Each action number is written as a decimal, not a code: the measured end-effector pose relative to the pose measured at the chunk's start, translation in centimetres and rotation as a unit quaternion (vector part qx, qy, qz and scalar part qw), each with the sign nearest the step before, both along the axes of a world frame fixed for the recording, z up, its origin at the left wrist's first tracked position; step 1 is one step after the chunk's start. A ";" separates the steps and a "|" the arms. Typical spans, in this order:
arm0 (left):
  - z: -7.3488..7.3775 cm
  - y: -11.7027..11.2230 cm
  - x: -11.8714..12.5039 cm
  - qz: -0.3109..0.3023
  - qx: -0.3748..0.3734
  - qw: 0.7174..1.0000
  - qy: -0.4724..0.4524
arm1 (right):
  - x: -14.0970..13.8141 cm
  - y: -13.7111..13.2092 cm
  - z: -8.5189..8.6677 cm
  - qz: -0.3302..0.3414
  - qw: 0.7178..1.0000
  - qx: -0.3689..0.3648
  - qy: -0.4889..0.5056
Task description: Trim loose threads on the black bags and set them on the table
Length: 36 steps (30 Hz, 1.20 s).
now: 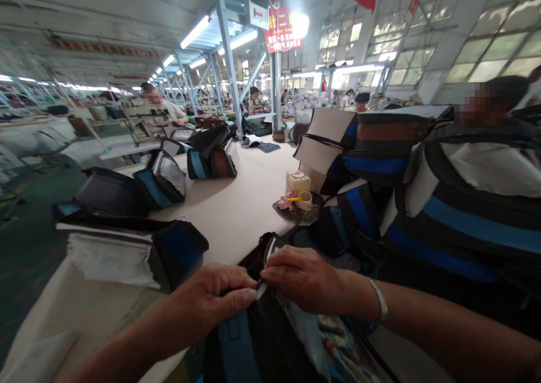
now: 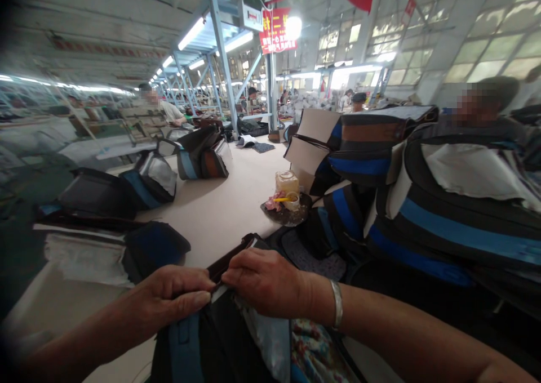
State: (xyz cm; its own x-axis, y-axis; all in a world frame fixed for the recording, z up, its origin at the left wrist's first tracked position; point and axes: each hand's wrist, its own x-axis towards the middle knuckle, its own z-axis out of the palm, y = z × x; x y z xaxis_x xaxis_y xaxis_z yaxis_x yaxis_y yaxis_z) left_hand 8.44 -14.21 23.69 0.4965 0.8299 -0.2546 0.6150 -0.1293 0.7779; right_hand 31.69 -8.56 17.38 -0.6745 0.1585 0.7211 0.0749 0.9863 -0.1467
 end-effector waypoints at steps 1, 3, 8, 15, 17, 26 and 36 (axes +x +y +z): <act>0.1 0.0 0.1 -0.002 0.005 1.000 0.005 | 0.0 0.0 0.0 -0.009 1.000 0.023 -0.006; 0.3 -0.2 0.4 -0.003 0.016 1.000 0.013 | -0.1 0.0 0.3 -0.018 0.998 0.058 -0.020; 0.4 -0.5 1.1 0.014 0.029 0.999 0.026 | -0.7 -0.3 1.4 -0.017 0.989 0.100 -0.105; 0.5 -1.1 1.5 0.041 0.012 0.998 0.039 | -0.4 1.3 5.1 -0.019 0.976 0.165 -0.141; 0.6 -1.3 1.2 0.044 0.002 0.998 0.037 | 0.1 1.9 6.1 -0.031 0.989 0.099 -0.109; -0.5 -1.1 0.6 0.043 -0.028 0.998 -0.021 | -1.3 1.5 1.4 0.161 0.962 -0.217 -0.024; -1.1 -1.5 0.8 0.100 -0.051 0.993 -0.024 | -2.0 1.7 0.6 0.092 0.993 0.018 -0.075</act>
